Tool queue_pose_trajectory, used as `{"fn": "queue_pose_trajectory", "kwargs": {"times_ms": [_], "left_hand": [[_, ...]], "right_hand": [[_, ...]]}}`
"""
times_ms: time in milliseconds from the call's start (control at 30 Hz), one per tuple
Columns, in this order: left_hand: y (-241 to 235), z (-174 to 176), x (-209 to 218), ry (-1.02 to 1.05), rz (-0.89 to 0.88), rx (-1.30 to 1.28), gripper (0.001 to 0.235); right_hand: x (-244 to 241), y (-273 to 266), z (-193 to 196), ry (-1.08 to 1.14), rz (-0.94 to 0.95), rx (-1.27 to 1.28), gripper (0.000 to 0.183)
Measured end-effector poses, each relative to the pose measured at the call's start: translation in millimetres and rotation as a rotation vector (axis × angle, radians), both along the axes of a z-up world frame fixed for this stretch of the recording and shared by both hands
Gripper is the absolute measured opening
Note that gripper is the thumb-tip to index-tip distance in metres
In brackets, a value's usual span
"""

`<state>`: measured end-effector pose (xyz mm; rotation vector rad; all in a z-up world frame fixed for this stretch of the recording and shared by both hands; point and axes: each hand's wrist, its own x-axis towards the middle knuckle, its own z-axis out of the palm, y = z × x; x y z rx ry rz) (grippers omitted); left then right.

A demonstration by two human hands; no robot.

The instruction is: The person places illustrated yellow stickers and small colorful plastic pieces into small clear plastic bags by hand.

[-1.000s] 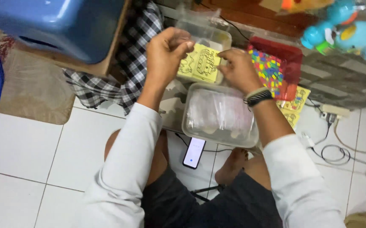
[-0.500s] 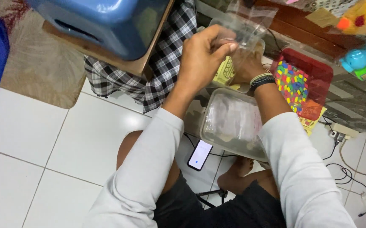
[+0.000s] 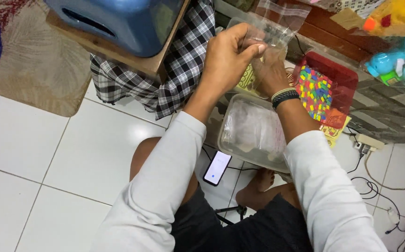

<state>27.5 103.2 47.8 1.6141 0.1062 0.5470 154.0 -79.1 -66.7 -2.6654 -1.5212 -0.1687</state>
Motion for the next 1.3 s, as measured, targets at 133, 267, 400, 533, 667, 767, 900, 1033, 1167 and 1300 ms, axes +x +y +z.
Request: {"fn": "queue_pose_trajectory", "kwargs": {"times_ms": [133,267,400,533,667,767,900,1033,1167,1300], "left_hand": [[-0.1,-0.5,-0.5,0.015,0.016,0.074,0.019],[1.1,-2.9,1.3,0.063,-0.098,-0.051,0.020],[-1.7,-7.6,2.8,0.034,-0.159,-0.074,0.015],[-13.4,-9.3,0.2,0.120,-0.173,0.023,0.016],[-36.6,-5.2,-10.7,0.172,-0.241,0.184,0.018],[-55.3,-6.1,-16.9,0.234,-0.376,0.075,0.012],[-74.7,1.7,-22.2,0.218,-0.469,0.095,0.011],[-83.3,-10.6,-17.2,0.258,-0.537,0.084,0.016],[-85.7,-12.5,-15.6,0.271,-0.555,0.128,0.020],[-86.9,-0.9,-18.6,0.299,-0.575,0.153,0.020]], "right_hand": [[-4.7,-19.4,9.0,0.174,-0.061,0.198,0.032],[-29.4,-50.6,68.9,0.322,-0.309,0.235,0.016],[-67.0,-99.9,119.5,0.278,-0.431,0.284,0.014],[-98.6,-150.0,127.0,0.562,-0.616,0.858,0.009],[-112.3,-166.9,132.2,0.612,-0.479,1.298,0.009],[-114.9,-166.4,129.8,0.538,-0.473,1.320,0.009],[-115.8,-164.6,130.6,0.542,-0.522,1.357,0.008],[-107.2,-168.8,121.3,0.531,-0.436,1.256,0.004],[-102.6,-174.2,119.1,0.559,-0.402,1.167,0.001],[-102.5,-181.1,129.4,0.573,-0.405,1.126,0.003]]}}
